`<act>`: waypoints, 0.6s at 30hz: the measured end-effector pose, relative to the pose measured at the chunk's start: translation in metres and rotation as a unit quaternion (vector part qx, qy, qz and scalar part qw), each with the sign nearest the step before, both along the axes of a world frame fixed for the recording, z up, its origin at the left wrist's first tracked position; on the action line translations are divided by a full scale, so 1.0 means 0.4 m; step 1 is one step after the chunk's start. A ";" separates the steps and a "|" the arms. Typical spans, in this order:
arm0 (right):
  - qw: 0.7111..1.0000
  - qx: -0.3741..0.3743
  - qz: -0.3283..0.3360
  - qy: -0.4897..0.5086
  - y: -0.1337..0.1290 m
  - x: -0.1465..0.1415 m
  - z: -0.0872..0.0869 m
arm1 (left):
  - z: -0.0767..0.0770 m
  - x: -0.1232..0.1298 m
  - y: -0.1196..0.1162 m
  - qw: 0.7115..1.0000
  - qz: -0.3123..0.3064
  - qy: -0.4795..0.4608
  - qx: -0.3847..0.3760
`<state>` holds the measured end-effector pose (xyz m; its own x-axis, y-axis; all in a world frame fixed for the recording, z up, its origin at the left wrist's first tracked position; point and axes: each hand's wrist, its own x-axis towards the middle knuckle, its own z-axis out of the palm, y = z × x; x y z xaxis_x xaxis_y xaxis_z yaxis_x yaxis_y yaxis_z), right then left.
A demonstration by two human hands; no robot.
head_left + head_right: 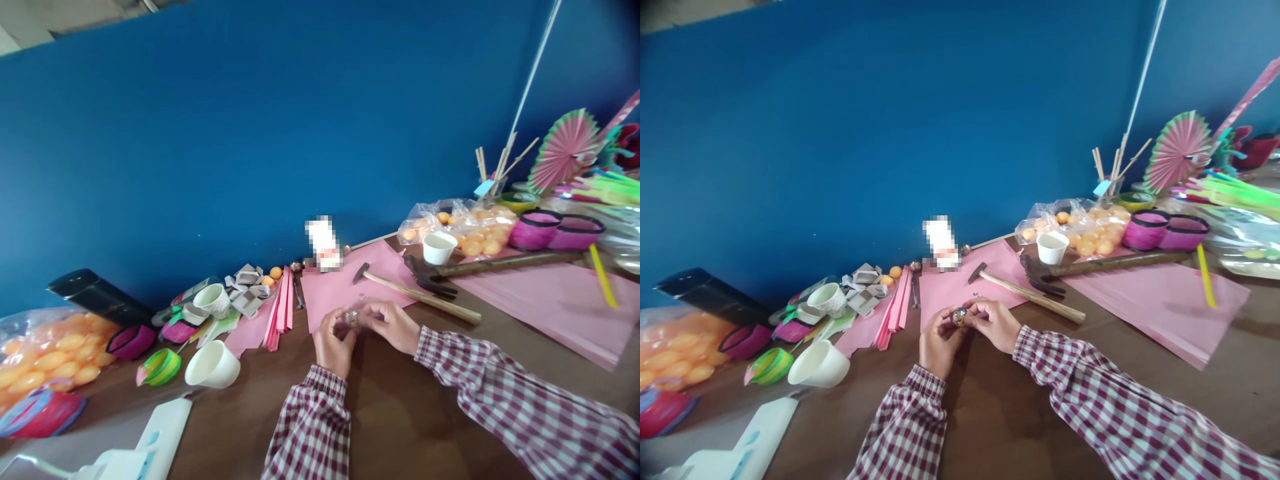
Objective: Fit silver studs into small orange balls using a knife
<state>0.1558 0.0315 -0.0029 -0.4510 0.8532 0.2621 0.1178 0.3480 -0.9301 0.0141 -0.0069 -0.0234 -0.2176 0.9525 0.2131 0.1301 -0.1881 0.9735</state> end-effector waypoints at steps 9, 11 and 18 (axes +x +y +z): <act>1.000 -0.001 -0.001 -0.013 0.001 0.000 -0.005 | -0.006 0.000 0.002 1.000 -0.005 0.001 -0.003; 1.000 -0.004 0.003 -0.015 0.001 0.001 -0.005 | -0.005 0.000 0.001 1.000 0.000 0.004 0.001; 1.000 -0.016 0.016 -0.011 -0.001 0.002 0.003 | 0.014 0.007 -0.004 1.000 -0.003 -0.005 -0.007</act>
